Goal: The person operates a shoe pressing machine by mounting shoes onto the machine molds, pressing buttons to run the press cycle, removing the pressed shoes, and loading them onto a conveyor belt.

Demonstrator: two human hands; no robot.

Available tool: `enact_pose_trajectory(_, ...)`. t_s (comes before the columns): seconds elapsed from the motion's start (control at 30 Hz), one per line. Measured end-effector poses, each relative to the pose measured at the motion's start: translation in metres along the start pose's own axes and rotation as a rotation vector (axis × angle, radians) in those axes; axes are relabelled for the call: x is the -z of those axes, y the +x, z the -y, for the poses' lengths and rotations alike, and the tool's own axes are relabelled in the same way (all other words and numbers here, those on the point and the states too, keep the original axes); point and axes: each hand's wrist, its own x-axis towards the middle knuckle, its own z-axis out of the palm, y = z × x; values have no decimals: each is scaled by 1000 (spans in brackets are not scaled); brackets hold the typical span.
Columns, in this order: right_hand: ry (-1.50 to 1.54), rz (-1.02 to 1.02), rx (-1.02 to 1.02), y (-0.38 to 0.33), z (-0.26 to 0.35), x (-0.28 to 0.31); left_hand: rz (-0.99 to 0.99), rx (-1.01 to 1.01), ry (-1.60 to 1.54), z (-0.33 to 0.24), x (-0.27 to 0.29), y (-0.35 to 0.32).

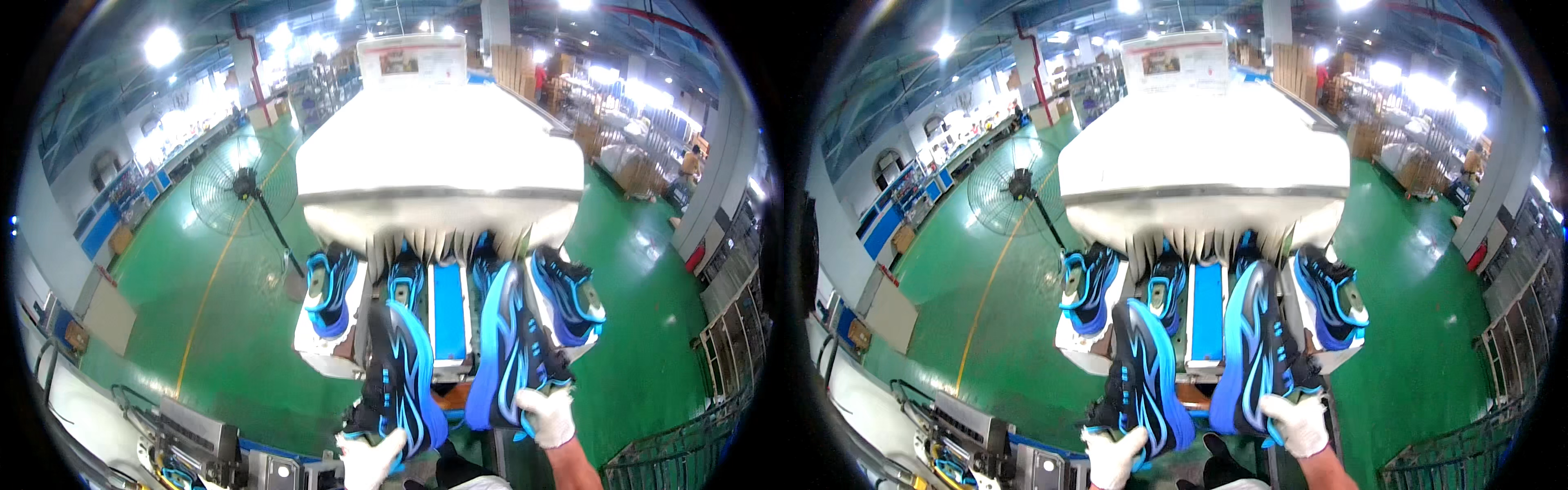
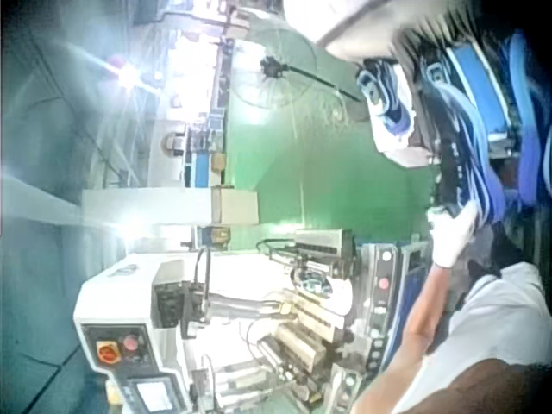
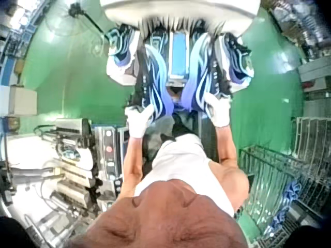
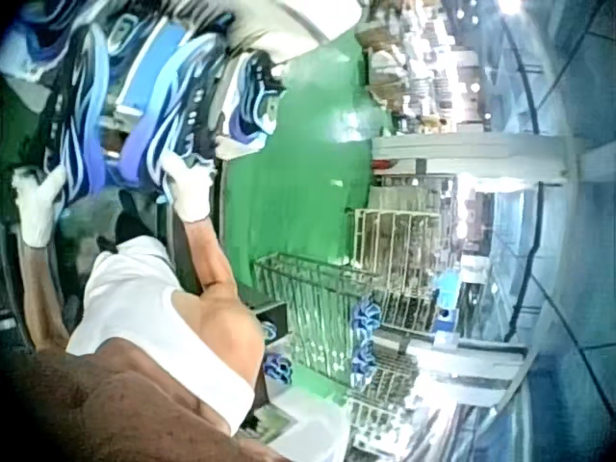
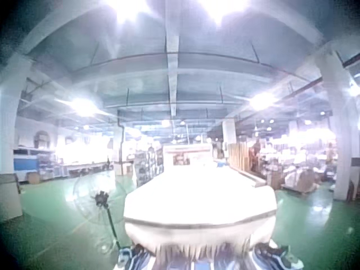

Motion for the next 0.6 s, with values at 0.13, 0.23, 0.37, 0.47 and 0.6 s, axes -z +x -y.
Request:
enact_pose_trajectory(0.13, -275, -167, 464, 68, 47, 28, -18, -796, -190, -105, -32, 54)
enact_pose_trajectory(0.23, 65, -147, 457, 126, 131, 21, 94, -847, -83, -218, -47, 84)
enact_pose_trajectory(0.37, -118, -100, 582, 221, 242, 24, 55, -975, 217, -371, -101, 135)
enact_pose_trajectory(0.47, -294, -122, 450, 312, 319, 19, -81, -949, 413, -471, -161, 174)
enact_pose_trajectory(0.6, -653, -116, 665, 329, 343, -16, -5, -1208, 340, -503, -253, 197)
